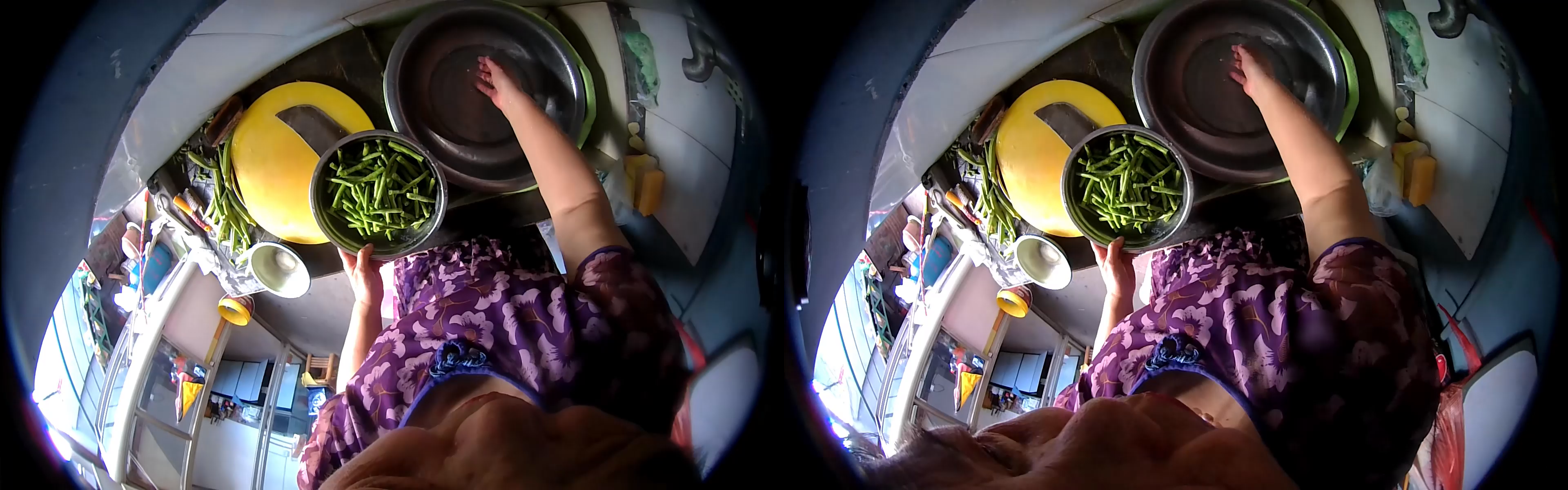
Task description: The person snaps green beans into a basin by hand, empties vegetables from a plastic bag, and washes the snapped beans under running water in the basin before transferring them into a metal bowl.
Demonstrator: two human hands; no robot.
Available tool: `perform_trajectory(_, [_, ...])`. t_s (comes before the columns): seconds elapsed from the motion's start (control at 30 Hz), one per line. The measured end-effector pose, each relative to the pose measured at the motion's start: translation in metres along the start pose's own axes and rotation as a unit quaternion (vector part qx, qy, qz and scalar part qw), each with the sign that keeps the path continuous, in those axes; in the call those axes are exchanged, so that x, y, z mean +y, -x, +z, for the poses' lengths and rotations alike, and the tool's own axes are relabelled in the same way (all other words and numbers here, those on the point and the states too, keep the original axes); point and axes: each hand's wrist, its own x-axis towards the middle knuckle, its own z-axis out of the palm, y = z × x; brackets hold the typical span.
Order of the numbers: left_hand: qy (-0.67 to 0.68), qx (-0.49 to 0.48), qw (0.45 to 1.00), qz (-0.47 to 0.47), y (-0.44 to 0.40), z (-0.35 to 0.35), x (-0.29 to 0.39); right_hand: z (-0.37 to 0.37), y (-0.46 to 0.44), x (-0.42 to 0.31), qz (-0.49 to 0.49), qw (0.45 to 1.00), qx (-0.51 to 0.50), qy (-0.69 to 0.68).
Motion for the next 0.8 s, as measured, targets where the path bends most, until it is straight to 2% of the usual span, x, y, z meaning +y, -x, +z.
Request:
perform_trajectory(0.1, [0.003,0.0,1.0,-0.002,0.0,-0.003,-0.001,0.014,-0.012,0.005,0.037,0.994,-0.077,-0.07])
perform_trajectory(0.23, [0.017,0.018,1.0,0.001,0.003,0.003,0.0,0.037,-0.009,0.017,0.069,0.99,-0.106,-0.059])
perform_trajectory(0.47, [0.023,-0.003,1.0,0.012,0.0,-0.002,-0.003,0.063,0.046,0.028,0.144,0.97,-0.19,-0.041])
perform_trajectory(0.57, [0.021,-0.005,1.0,0.017,-0.001,0.005,0.002,0.072,0.105,0.023,-0.055,0.98,-0.165,0.097])
perform_trajectory(0.63, [0.01,-0.001,1.0,0.015,-0.004,0.003,0.0,0.082,0.165,0.014,-0.241,0.938,-0.189,0.163])
perform_trajectory(0.67, [0.005,0.0,1.0,0.014,-0.007,0.002,-0.001,0.084,0.193,0.012,-0.312,0.907,-0.213,0.184])
perform_trajectory(0.7, [0.011,-0.001,1.0,0.015,-0.008,0.004,0.0,0.087,0.221,0.016,-0.341,0.897,-0.222,0.174])
perform_trajectory(0.73, [0.017,-0.001,1.0,0.015,-0.009,0.006,0.0,0.087,0.244,0.014,-0.46,0.827,-0.235,0.223])
perform_trajectory(0.8, [0.025,-0.007,1.0,0.018,-0.01,0.009,0.002,0.084,0.272,0.021,-0.515,0.725,-0.314,0.333])
